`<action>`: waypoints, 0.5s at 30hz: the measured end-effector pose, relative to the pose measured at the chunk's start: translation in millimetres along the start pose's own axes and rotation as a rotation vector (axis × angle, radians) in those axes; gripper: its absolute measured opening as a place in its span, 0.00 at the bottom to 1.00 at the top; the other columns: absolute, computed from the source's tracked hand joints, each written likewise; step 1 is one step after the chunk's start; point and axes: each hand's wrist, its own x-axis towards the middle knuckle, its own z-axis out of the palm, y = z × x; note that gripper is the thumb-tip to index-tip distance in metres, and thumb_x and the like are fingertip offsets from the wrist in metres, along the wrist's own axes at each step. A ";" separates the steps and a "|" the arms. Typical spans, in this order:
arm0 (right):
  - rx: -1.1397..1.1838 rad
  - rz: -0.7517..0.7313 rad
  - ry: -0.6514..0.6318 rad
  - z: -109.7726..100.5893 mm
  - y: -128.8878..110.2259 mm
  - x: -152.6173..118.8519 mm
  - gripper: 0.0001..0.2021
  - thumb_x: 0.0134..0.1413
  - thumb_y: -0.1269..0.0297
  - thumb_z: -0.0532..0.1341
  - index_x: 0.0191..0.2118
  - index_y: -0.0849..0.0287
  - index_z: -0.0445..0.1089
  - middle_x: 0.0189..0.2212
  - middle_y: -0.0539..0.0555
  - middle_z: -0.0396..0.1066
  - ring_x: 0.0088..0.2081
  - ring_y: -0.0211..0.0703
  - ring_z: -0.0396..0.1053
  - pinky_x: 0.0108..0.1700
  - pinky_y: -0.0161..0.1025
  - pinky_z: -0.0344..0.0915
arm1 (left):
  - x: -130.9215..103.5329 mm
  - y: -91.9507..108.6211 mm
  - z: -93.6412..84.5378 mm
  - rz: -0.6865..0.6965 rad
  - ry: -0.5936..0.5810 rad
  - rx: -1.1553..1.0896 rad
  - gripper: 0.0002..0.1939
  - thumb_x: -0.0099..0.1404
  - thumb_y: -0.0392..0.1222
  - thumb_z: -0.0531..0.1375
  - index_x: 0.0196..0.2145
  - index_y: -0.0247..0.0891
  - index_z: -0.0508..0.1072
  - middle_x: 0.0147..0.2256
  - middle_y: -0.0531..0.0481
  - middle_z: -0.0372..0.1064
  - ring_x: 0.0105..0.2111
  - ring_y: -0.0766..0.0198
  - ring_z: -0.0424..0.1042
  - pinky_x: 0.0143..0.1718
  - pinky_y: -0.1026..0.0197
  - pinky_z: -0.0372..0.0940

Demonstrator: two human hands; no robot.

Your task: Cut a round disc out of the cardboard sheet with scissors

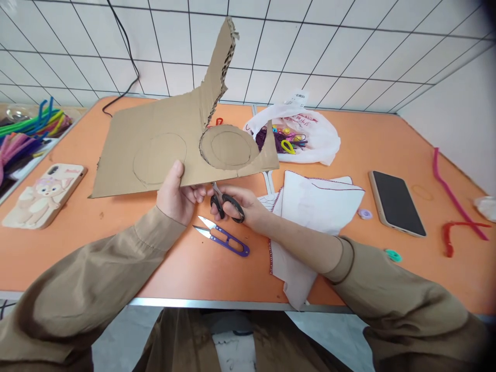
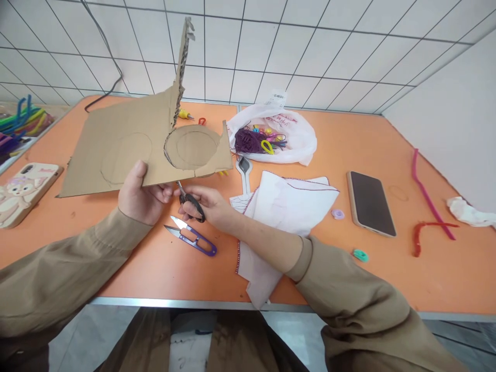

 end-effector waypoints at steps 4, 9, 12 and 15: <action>-0.012 0.007 -0.005 -0.8 2.7 0.9 0.27 0.47 0.42 0.66 0.44 0.60 0.68 0.26 0.48 0.66 0.29 0.36 0.68 0.34 0.37 0.66 | 2.8 6.4 -0.4 -0.024 0.047 -0.024 0.11 0.66 0.45 0.55 0.31 0.37 0.72 0.18 0.51 0.69 0.13 0.68 0.65 0.11 0.68 0.58; -0.090 -0.044 0.012 -1.2 7.7 1.1 0.22 0.48 0.52 0.68 0.46 0.59 0.66 0.30 0.49 0.68 0.29 0.35 0.68 0.35 0.37 0.66 | 7.2 20.4 2.4 0.000 0.062 -0.066 0.13 0.68 0.43 0.53 0.29 0.37 0.71 0.18 0.52 0.69 0.12 0.68 0.65 0.10 0.67 0.56; -0.220 -0.088 -0.003 -0.2 8.3 -1.2 0.20 0.50 0.58 0.65 0.48 0.60 0.65 0.30 0.50 0.69 0.31 0.37 0.69 0.36 0.37 0.66 | 11.0 34.7 2.3 0.043 0.097 -0.140 0.18 0.71 0.41 0.47 0.28 0.37 0.71 0.18 0.52 0.68 0.13 0.68 0.65 0.11 0.67 0.55; -0.457 -0.154 -0.009 0.6 6.9 -4.3 0.18 0.51 0.61 0.64 0.48 0.62 0.67 0.31 0.52 0.71 0.31 0.37 0.68 0.33 0.35 0.64 | 16.9 51.6 -3.9 0.041 0.050 -0.156 0.24 0.72 0.43 0.42 0.26 0.36 0.71 0.15 0.51 0.64 0.13 0.67 0.62 0.12 0.66 0.54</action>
